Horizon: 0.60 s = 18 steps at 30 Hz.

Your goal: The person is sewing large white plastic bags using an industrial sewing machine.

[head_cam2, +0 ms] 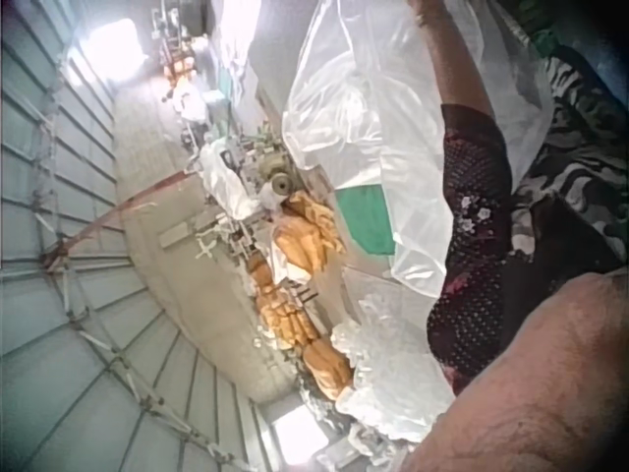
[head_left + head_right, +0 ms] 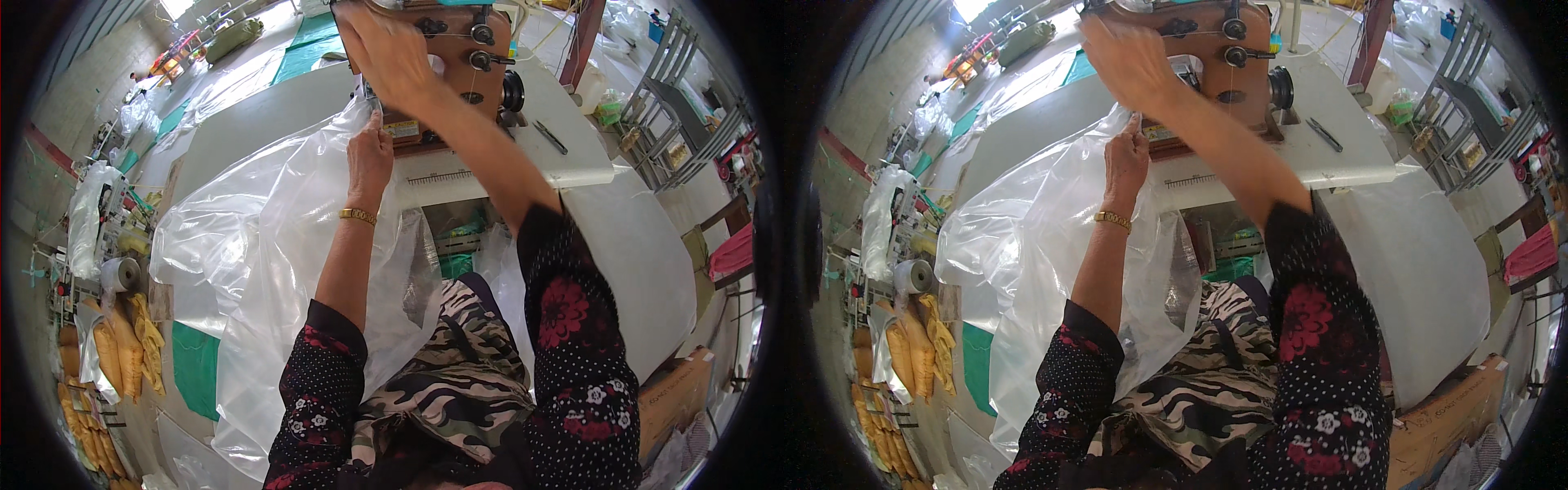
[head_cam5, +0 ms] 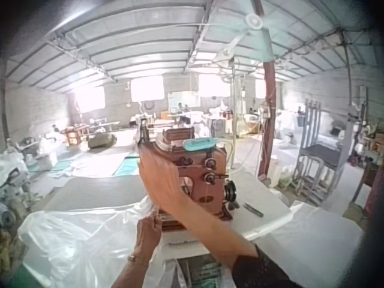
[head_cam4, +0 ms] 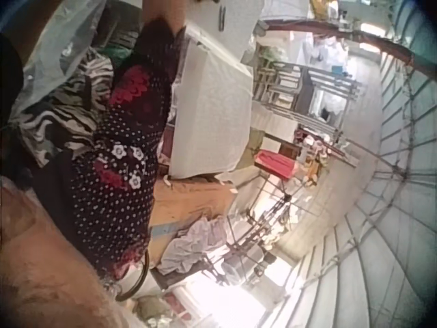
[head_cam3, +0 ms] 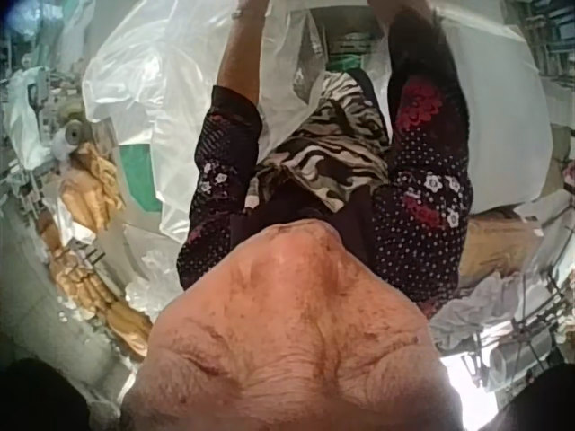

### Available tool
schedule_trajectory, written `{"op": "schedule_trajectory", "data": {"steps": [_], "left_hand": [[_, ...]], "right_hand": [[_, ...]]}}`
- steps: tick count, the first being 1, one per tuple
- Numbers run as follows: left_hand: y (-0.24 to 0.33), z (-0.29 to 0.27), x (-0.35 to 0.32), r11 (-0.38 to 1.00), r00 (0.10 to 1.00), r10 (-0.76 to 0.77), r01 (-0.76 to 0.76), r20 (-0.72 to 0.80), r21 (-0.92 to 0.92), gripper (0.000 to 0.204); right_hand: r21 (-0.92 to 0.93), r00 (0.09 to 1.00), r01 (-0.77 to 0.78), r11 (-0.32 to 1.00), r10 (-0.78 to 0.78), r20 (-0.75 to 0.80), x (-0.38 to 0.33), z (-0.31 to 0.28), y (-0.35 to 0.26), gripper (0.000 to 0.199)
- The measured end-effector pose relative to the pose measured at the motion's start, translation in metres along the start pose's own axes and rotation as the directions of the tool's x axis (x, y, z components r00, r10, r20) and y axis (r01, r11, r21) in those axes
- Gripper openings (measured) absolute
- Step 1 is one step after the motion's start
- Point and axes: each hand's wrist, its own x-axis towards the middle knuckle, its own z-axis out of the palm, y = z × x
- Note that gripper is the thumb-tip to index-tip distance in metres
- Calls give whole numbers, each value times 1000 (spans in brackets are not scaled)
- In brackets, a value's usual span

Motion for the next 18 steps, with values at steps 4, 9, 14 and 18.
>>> {"op": "schedule_trajectory", "data": {"steps": [4,9,14,18], "left_hand": [[4,2,-4,999,1000,14,-13,15,-46,38],[-4,2,-5,998,994,60,-57,-91,25,35],[1,0,-3,999,997,43,-41,-63,36,34],[0,2,1,995,996,64,-59,-54,84,34]], "right_hand": [[114,966,-205,972,182,184,-123,-8,4,25],[-67,739,-447,892,410,534,-193,-11,-7,34],[-50,796,-397,917,371,478,-198,-9,-6,34],[-70,773,-415,907,393,498,-196,-7,-6,33]]}}
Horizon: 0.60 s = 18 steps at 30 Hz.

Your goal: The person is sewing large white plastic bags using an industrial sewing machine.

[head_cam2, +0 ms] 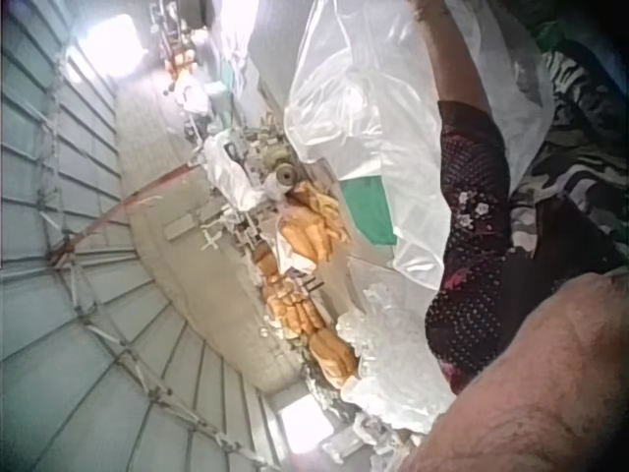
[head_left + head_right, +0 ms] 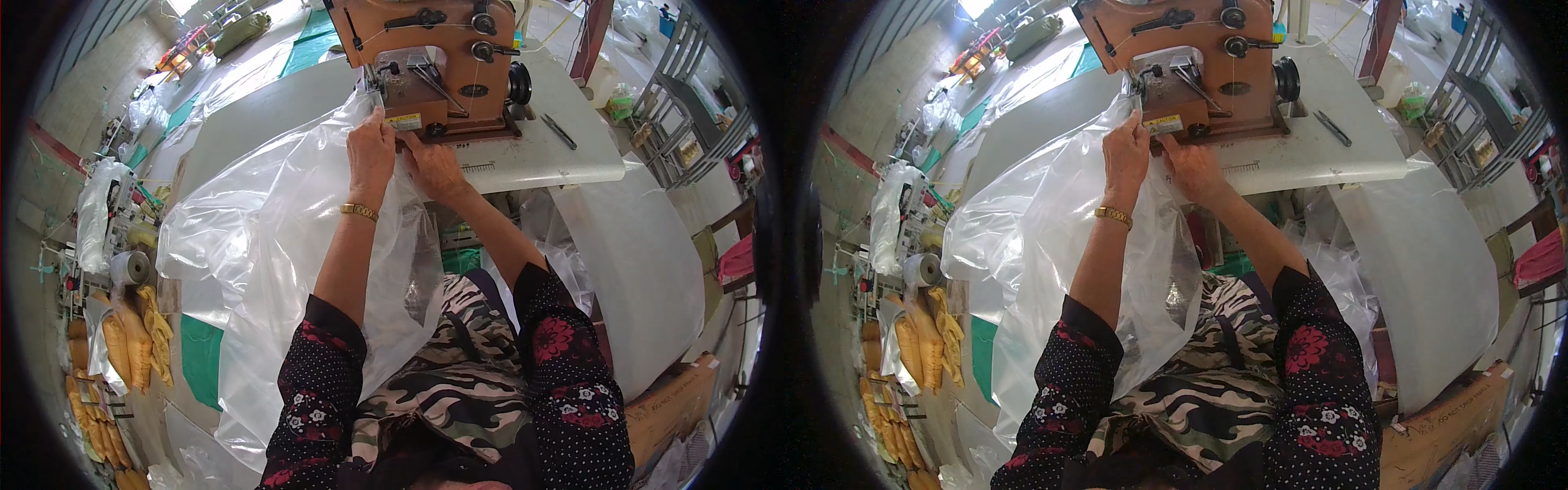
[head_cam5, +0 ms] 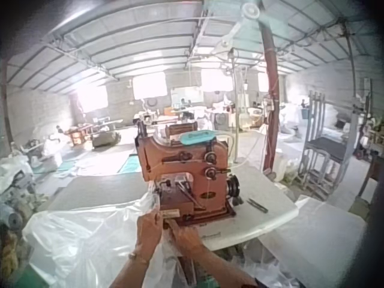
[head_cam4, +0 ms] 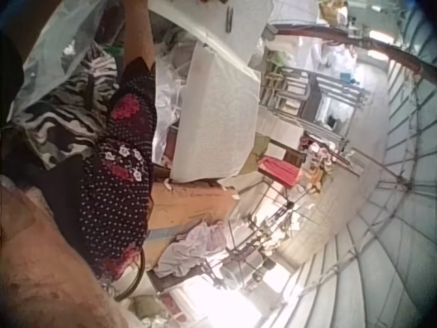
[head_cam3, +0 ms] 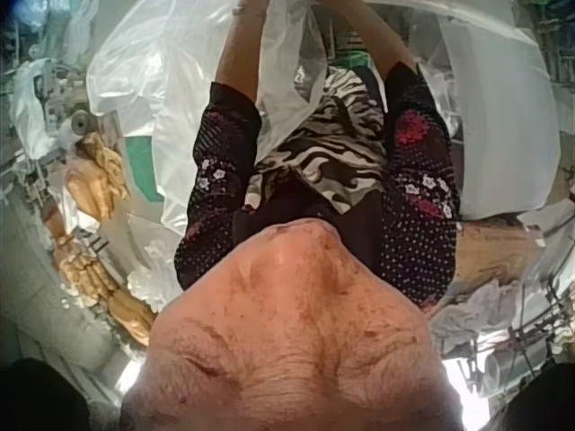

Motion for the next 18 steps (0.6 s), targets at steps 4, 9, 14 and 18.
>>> {"op": "schedule_trajectory", "data": {"steps": [4,9,14,18], "left_hand": [[0,0,2,999,999,41,-41,-24,16,33],[-1,-2,8,996,999,33,-33,-7,81,31],[-1,-3,11,994,1000,23,-25,17,104,29],[-2,-1,11,994,997,73,-71,-23,82,26]], "right_hand": [[-33,999,-16,999,18,50,1,-2,-3,33],[-27,999,32,999,-33,-29,-2,2,-1,28],[-91,999,-1,996,5,41,1,-1,-5,28],[-113,1000,22,993,-21,7,0,0,-5,29]]}}
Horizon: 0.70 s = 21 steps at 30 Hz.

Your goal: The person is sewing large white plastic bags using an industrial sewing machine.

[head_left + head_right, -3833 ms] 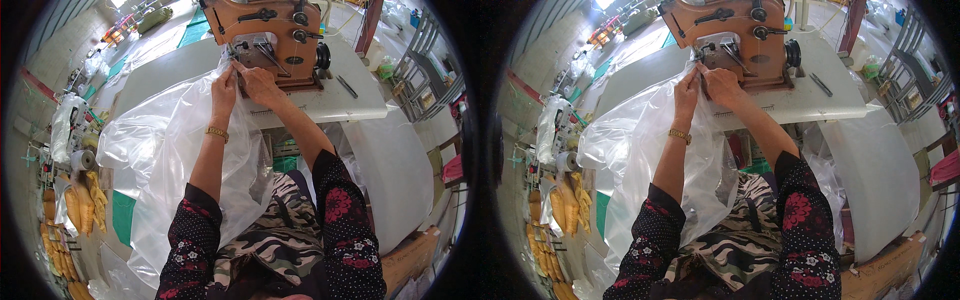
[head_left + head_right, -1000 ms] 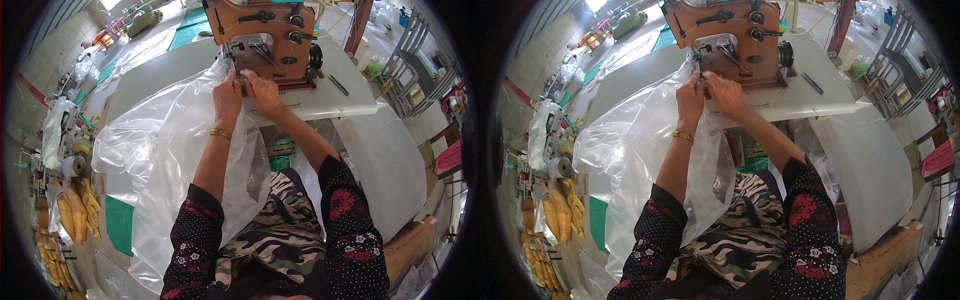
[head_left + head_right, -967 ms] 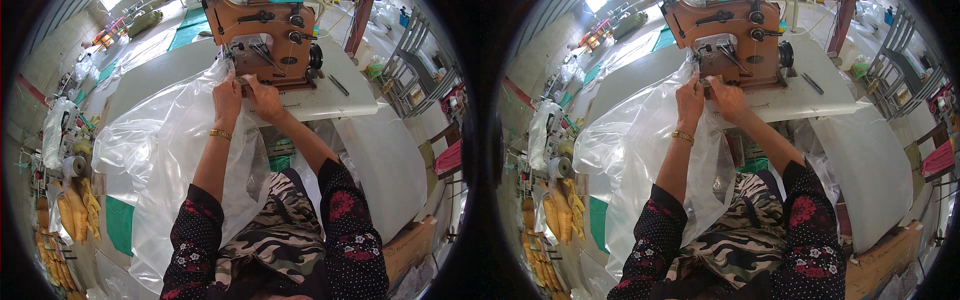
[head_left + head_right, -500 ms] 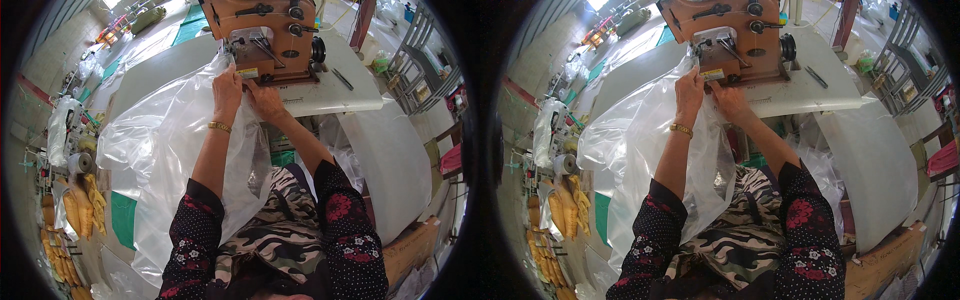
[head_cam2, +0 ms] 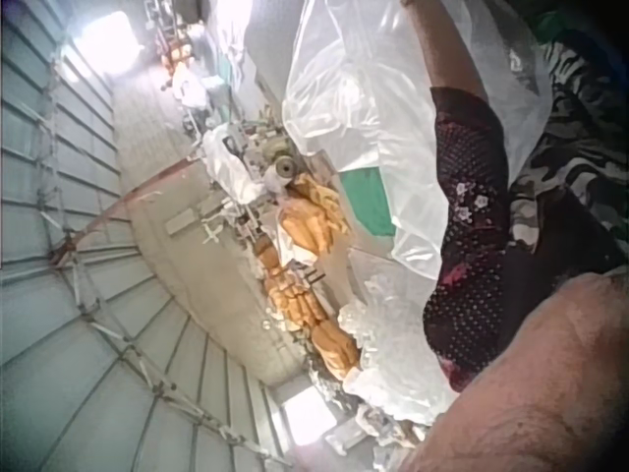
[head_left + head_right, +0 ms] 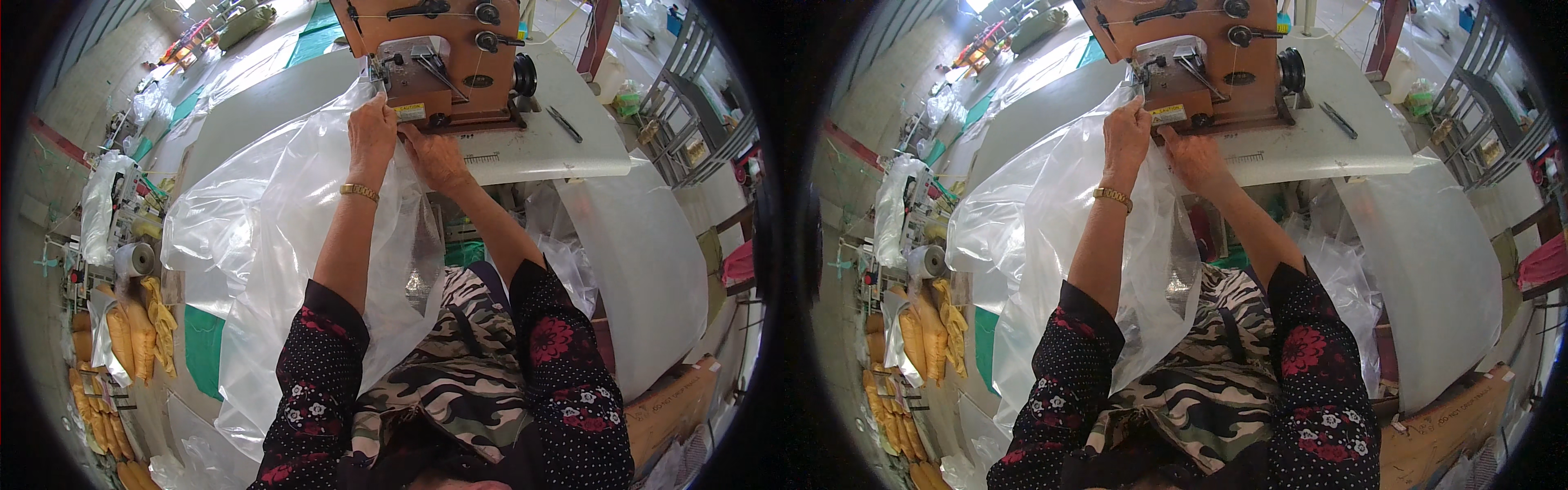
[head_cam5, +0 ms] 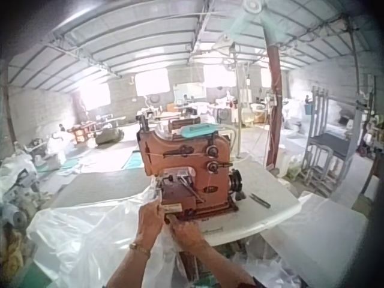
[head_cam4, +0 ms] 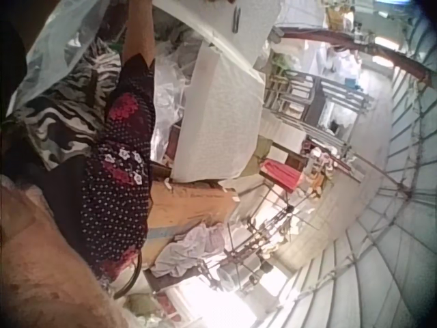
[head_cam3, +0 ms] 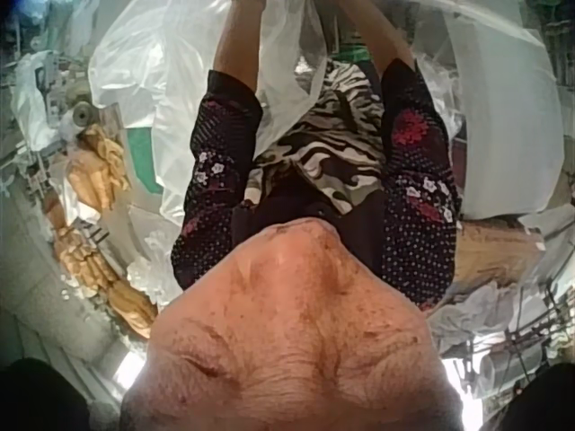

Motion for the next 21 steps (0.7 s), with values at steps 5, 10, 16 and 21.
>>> {"op": "schedule_trajectory", "data": {"steps": [5,10,16,21], "left_hand": [[1,-1,1,1000,1000,-10,10,2,11,26],[2,1,2,1000,1000,5,-5,-13,-5,25],[-1,4,7,999,1000,10,-9,-25,48,19],[-1,4,8,1000,1000,8,-8,-27,10,19]], "right_hand": [[7,998,-25,1000,24,58,2,-3,-3,28],[-17,1000,3,1000,-2,14,1,5,4,27],[-2,999,3,1000,-3,42,1,10,6,25],[-48,994,-19,999,24,107,2,3,2,27]]}}
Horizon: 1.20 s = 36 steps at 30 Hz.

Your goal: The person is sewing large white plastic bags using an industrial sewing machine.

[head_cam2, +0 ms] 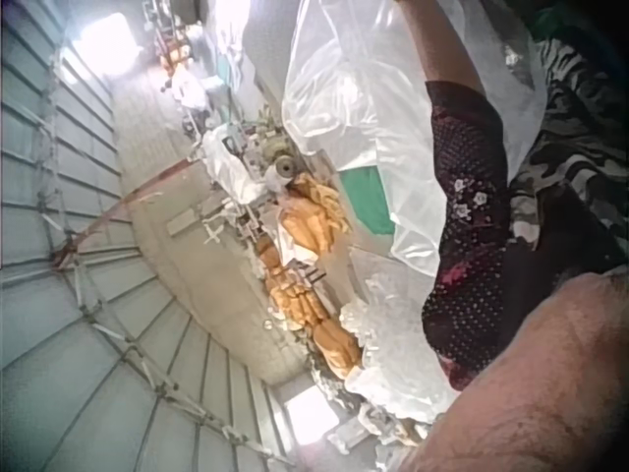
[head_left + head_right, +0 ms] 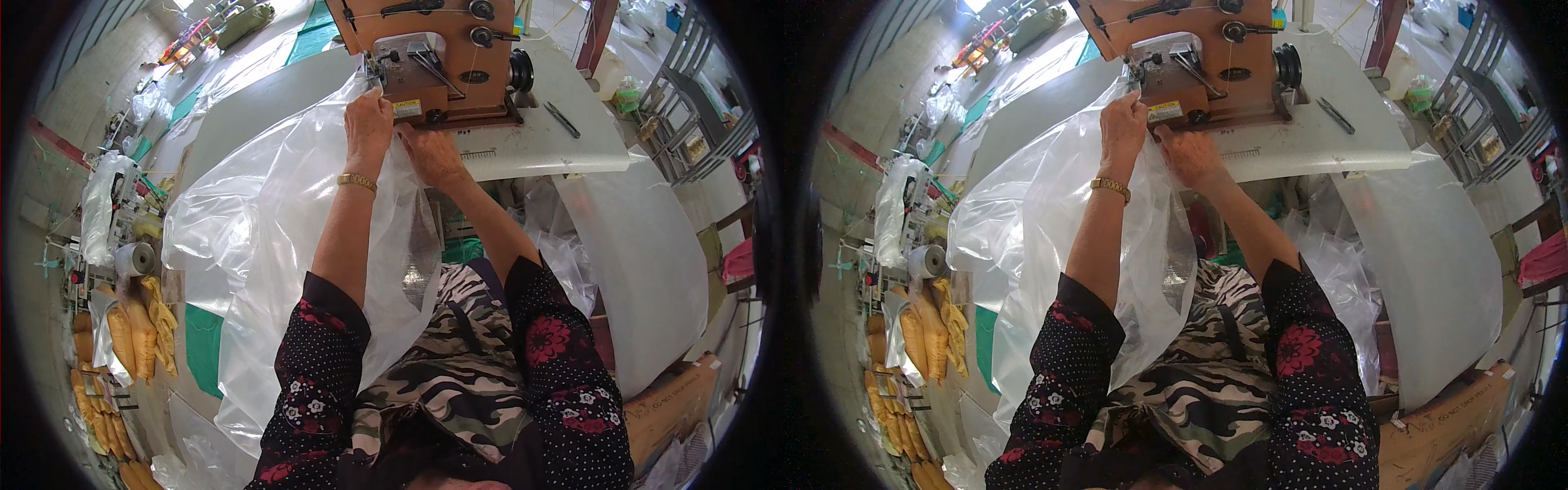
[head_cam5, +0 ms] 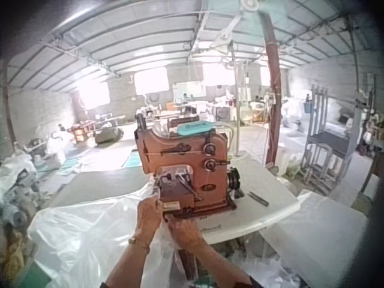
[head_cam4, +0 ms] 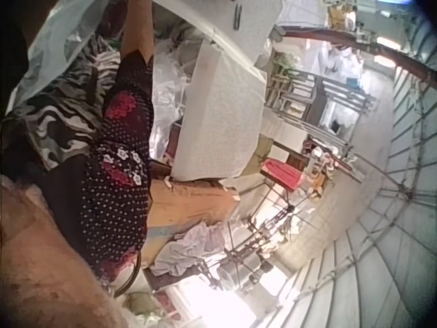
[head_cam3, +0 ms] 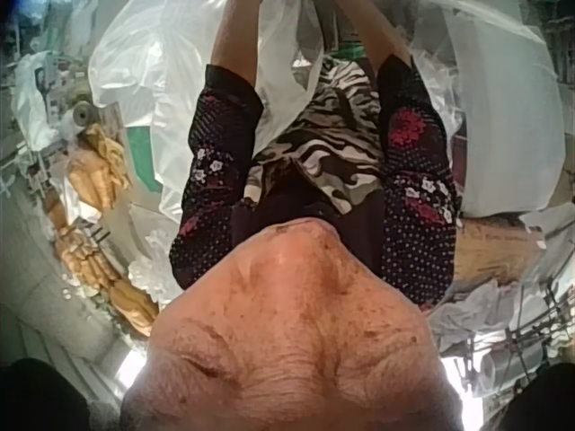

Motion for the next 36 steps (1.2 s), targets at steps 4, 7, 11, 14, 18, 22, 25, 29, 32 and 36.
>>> {"op": "schedule_trajectory", "data": {"steps": [4,7,11,14,18,22,25,29,32,36], "left_hand": [[4,1,-2,999,999,23,-24,-32,-32,18],[2,0,-2,1000,1000,-9,9,-8,-9,17],[0,1,-3,1000,1000,6,-6,15,22,17],[1,2,-5,999,997,36,-36,-65,-6,17],[4,3,-7,999,999,-43,43,18,18,19],[0,6,-5,1000,998,-19,18,-56,-8,23],[0,5,-4,1000,1000,-15,15,-6,-9,25],[-2,2,-7,1000,1000,-24,24,-5,10,26],[-2,4,-13,997,997,-71,72,18,-2,28],[1,4,-14,995,993,-102,103,63,-6,32]], "right_hand": [[11,999,-31,999,31,18,-1,0,2,28],[17,1000,-6,1000,7,-27,-1,-3,-1,28],[-2,999,-8,1000,8,-36,-3,1,1,23],[-4,988,57,998,-57,-142,-4,6,3,18],[37,999,-5,999,6,-39,-3,2,6,27],[29,999,-6,1000,7,-39,0,2,4,27],[54,980,98,994,-87,-179,-2,5,10,26],[102,996,32,994,-23,-90,-3,9,7,18],[111,997,18,994,-9,-75,-7,6,2,17],[100,998,-35,994,40,-55,-8,4,1,18]]}}
